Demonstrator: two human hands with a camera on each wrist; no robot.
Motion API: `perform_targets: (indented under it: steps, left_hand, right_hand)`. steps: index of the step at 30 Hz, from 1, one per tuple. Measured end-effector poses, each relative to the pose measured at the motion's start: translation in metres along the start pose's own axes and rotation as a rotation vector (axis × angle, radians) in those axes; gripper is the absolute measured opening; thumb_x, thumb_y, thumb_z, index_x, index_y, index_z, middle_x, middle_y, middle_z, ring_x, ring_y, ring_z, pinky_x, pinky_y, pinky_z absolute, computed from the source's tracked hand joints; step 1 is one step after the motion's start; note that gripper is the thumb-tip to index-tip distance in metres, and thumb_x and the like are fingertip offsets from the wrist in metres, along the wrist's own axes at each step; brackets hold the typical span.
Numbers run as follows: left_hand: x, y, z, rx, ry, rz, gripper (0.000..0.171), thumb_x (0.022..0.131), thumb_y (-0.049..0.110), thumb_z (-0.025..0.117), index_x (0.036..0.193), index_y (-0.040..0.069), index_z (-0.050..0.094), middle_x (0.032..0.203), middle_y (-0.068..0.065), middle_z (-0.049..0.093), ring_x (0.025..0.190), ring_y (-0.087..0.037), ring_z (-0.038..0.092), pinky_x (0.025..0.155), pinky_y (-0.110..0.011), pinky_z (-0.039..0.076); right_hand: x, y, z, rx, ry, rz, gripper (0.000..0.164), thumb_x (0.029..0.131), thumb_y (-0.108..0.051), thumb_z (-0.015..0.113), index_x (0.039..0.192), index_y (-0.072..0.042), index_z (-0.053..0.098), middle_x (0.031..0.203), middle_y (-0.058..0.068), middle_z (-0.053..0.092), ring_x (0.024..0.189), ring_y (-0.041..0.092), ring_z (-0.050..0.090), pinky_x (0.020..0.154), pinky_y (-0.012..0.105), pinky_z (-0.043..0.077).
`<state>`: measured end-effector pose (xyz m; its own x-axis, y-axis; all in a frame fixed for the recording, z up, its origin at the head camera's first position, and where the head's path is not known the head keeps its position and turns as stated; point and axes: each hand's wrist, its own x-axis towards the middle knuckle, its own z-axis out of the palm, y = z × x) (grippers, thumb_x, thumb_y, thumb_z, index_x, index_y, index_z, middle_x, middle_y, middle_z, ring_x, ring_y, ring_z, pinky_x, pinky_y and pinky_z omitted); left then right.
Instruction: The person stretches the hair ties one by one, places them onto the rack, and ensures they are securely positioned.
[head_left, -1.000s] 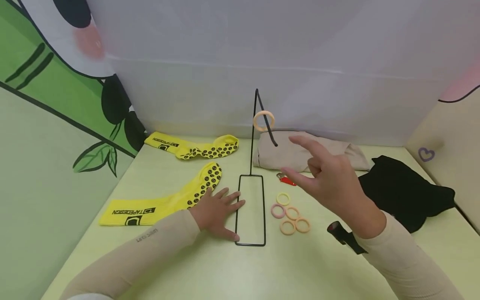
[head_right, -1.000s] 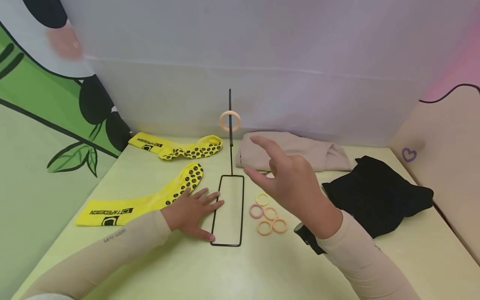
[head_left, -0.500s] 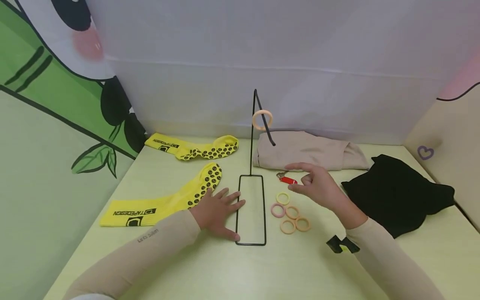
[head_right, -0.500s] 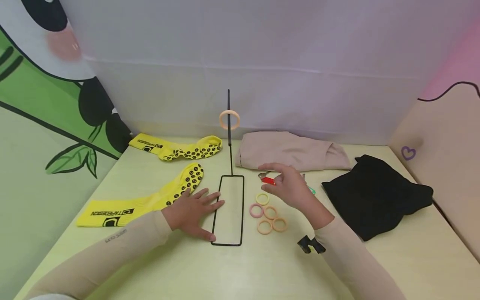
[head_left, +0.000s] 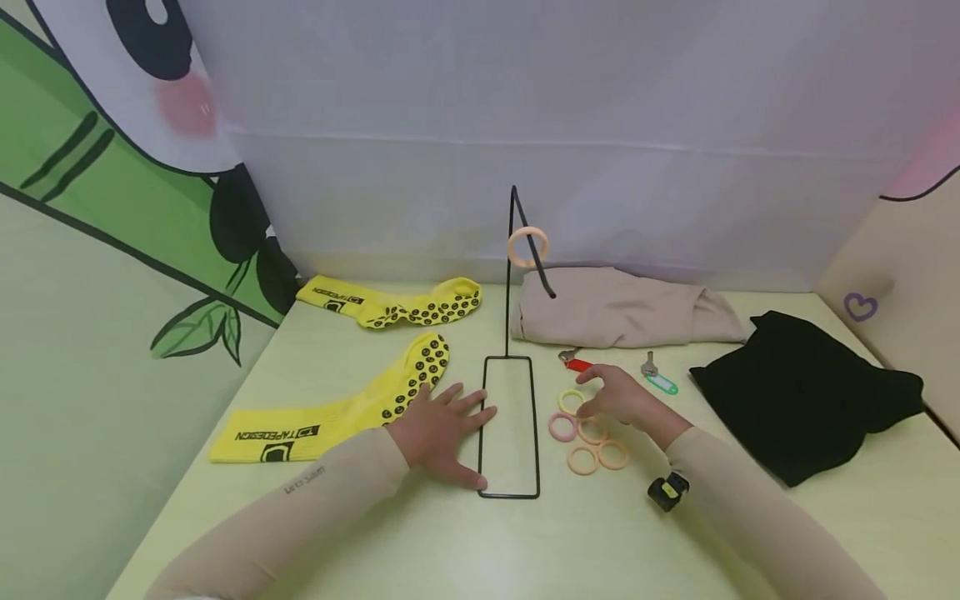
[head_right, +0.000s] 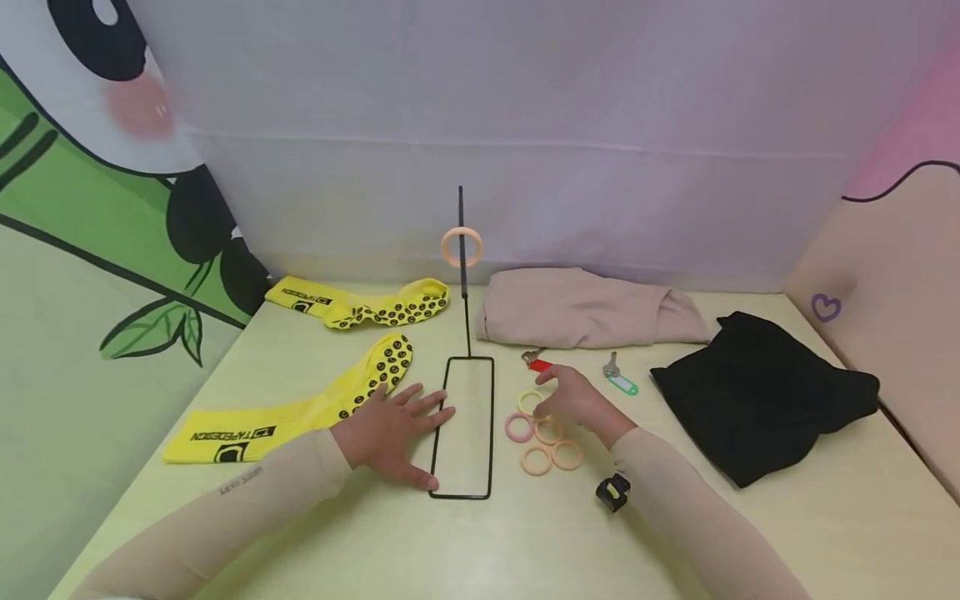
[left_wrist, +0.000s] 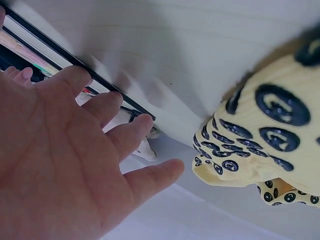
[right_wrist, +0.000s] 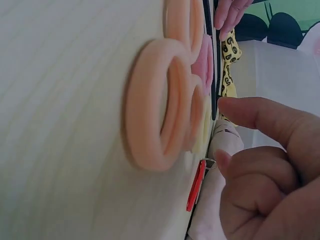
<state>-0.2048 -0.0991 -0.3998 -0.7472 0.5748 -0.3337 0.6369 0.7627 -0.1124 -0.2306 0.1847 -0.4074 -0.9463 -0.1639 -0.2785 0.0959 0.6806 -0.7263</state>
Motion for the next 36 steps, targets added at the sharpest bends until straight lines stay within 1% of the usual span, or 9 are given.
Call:
perform_targets:
  steps: [2,3,4,13,18,26,28,31,36]
  left_hand:
    - [0.000,0.000,0.000,-0.003,0.002,0.002,0.099,0.066,0.084,0.047,0.147,0.034,0.021,0.156,0.004,0.017,0.143,-0.030,0.017,0.106,-0.064,0.019]
    - [0.000,-0.001,0.001,-0.004,0.001,0.002,0.099,0.066,0.084,0.047,0.147,0.034,0.020,0.156,0.004,0.016,0.143,-0.030,0.016,0.106,-0.064,0.019]
    - [0.000,-0.001,0.001,-0.004,0.002,0.002,0.099,0.066,0.084,0.046,0.147,0.034,0.020,0.156,0.004,0.016,0.143,-0.030,0.016,0.106,-0.064,0.019]
    - [0.004,-0.001,0.004,0.003,0.000,0.001,0.101,0.064,0.087,0.043,0.148,0.036,0.017,0.156,0.006,0.013,0.143,-0.029,0.014,0.107,-0.063,0.018]
    - [0.003,0.000,0.002,0.011,-0.012,0.001,0.101,0.064,0.087,0.043,0.148,0.036,0.017,0.156,0.006,0.013,0.143,-0.029,0.015,0.107,-0.063,0.019]
    - [0.002,0.000,0.002,0.011,-0.016,-0.002,0.101,0.064,0.087,0.044,0.148,0.036,0.017,0.156,0.006,0.013,0.143,-0.029,0.015,0.107,-0.063,0.019]
    - [0.002,0.000,0.002,0.009,-0.011,0.001,0.101,0.064,0.087,0.044,0.147,0.036,0.018,0.156,0.005,0.014,0.143,-0.029,0.016,0.107,-0.063,0.020]
    - [0.002,0.000,0.002,0.004,-0.008,0.004,0.101,0.064,0.086,0.045,0.147,0.035,0.019,0.156,0.005,0.015,0.143,-0.029,0.017,0.107,-0.063,0.020]
    - [0.001,0.001,-0.001,-0.004,-0.014,-0.004,0.101,0.065,0.085,0.047,0.148,0.035,0.018,0.156,0.005,0.014,0.143,-0.030,0.016,0.107,-0.063,0.019]
  right_hand:
    - [0.003,0.000,0.003,-0.051,0.007,-0.006,0.048,0.070,-0.004,0.073,0.114,0.002,0.055,0.110,0.018,0.056,0.082,0.022,0.050,0.065,0.030,0.044]
    - [0.004,0.000,0.004,-0.069,0.006,-0.001,0.047,0.069,-0.004,0.073,0.112,0.001,0.056,0.119,0.019,0.054,0.089,0.024,0.049,0.070,0.031,0.045]
    - [0.005,0.000,0.005,-0.084,-0.001,0.003,0.047,0.068,-0.003,0.072,0.112,0.001,0.056,0.120,0.019,0.054,0.093,0.025,0.049,0.073,0.032,0.045]
    - [0.011,-0.004,0.007,-0.177,-0.027,0.044,0.046,0.067,-0.006,0.071,0.110,-0.002,0.056,0.106,0.014,0.056,0.083,0.023,0.049,0.065,0.028,0.042]
    - [0.014,-0.004,0.009,-0.217,-0.008,0.017,0.041,0.067,-0.007,0.072,0.105,-0.001,0.058,0.106,0.014,0.059,0.087,0.023,0.049,0.072,0.030,0.043]
    - [0.007,-0.007,0.009,-0.259,0.018,-0.010,0.035,0.072,-0.013,0.073,0.103,-0.004,0.059,0.103,0.013,0.059,0.080,0.020,0.050,0.066,0.028,0.043]
    - [0.000,-0.010,0.008,-0.269,0.042,-0.047,0.035,0.072,-0.014,0.073,0.102,-0.003,0.059,0.099,0.012,0.060,0.077,0.019,0.049,0.064,0.028,0.042]
    - [-0.015,-0.018,0.007,-0.272,0.070,-0.097,0.034,0.073,-0.013,0.073,0.102,-0.003,0.059,0.083,0.008,0.059,0.066,0.017,0.047,0.058,0.027,0.039]
    - [-0.045,-0.037,0.005,-0.262,0.094,-0.128,0.036,0.075,-0.015,0.071,0.107,-0.005,0.057,0.056,-0.002,0.041,0.050,0.011,0.037,0.047,0.024,0.031]
